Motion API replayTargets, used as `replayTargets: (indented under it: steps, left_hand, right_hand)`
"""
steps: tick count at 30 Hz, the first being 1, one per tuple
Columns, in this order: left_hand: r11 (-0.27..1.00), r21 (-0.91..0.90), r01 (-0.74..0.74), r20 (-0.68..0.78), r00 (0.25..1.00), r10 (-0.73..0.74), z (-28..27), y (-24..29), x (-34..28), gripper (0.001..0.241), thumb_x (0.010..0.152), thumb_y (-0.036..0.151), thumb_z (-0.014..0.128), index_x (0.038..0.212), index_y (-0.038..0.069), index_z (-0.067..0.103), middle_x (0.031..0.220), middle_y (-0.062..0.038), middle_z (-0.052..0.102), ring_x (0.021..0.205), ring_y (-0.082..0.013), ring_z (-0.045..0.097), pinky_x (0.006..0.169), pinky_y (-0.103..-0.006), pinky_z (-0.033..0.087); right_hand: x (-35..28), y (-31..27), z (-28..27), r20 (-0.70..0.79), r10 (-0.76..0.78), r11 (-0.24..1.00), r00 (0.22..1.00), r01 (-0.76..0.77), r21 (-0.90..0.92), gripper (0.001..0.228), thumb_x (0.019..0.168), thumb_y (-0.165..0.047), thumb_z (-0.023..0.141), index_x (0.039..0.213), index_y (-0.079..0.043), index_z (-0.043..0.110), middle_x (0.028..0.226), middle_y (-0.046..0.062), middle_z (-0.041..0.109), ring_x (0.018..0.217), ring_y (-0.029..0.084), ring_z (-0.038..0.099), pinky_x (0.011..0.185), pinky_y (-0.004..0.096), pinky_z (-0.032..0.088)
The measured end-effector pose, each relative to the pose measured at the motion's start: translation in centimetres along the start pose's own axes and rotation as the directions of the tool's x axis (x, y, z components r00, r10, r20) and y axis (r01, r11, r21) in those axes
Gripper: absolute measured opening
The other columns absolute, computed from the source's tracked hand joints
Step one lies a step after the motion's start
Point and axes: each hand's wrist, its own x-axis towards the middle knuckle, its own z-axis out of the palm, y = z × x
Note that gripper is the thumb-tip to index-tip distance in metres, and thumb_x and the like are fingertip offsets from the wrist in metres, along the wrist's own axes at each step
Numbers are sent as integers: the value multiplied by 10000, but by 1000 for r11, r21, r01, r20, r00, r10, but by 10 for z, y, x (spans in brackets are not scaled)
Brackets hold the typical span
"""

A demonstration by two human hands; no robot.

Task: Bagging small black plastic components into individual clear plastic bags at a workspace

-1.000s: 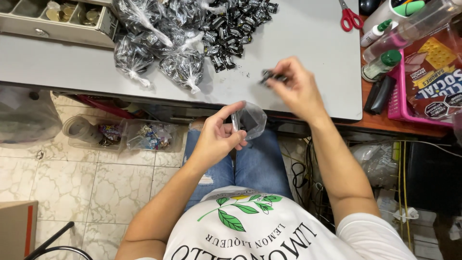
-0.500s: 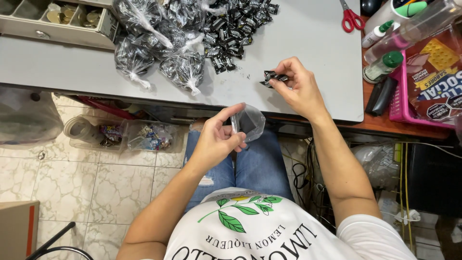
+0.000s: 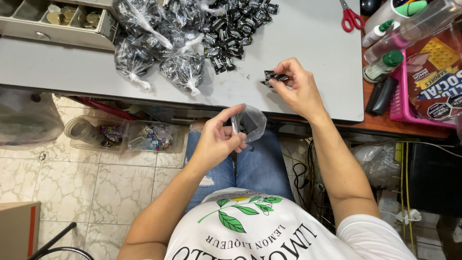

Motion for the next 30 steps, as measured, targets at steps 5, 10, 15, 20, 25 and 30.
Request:
replayTargets:
  steps: [5,10,15,20,25,30]
  left_hand:
    - [1000,-1,23,2,1000,-23,-1,3,0,689,856,-103,632,1515,-19,448,870,-143,659,658,-224,751,579,-268,683]
    - [1000,-4,30,-2,1000,-30,-1,5,0,681,853,-97,636,1507,-9,469,809,-151,676,659,-223,753,578,-276,679]
    - [997,-70,36,32,999,-34,2,18,-1,704,850,-111,653,1517,-10,453,757,-183,691,639,-233,750,554,-274,676]
    - [989,-73,-127,196,971,139,30,122,9,614,905,-17,715,1477,3,495,1149,-129,598,659,-152,675,599,-248,625]
    - [831,0,-556,411,758,507,67,174,74,558,1027,-4,725,1530,85,501,1612,-121,555,1559,-242,558,1177,-298,656]
    - [694,-51,-718,326,645,691,87,155,157,450,938,-68,782,1304,66,558,1155,-38,570,861,-144,696,778,-318,717]
  right_hand:
    - [0,3,-1,2,3,1000,1000,-3,8,223,992,39,688,1130,11,516,1106,281,714,955,292,716,807,385,614]
    - [2,-1,2,-3,-2,1000,1000,2,-1,225,985,35,703,1119,3,525,1092,260,723,949,284,723,807,369,619]
    - [11,8,2,-18,-181,883,983,154,-443,189,993,-17,716,1163,-60,646,1068,156,749,1037,353,711,874,436,586]
    - [1,-15,-1,2,-67,943,998,64,-326,525,994,-253,578,1451,-4,510,1509,206,518,1437,347,412,1179,488,348]
    - [-13,-8,-9,119,190,887,975,-223,405,539,967,-298,499,1385,39,533,1358,254,592,1158,335,600,858,391,472]
    - [10,14,-50,197,533,103,823,-294,950,274,983,-183,580,1187,-36,690,1174,180,739,995,360,721,737,375,616]
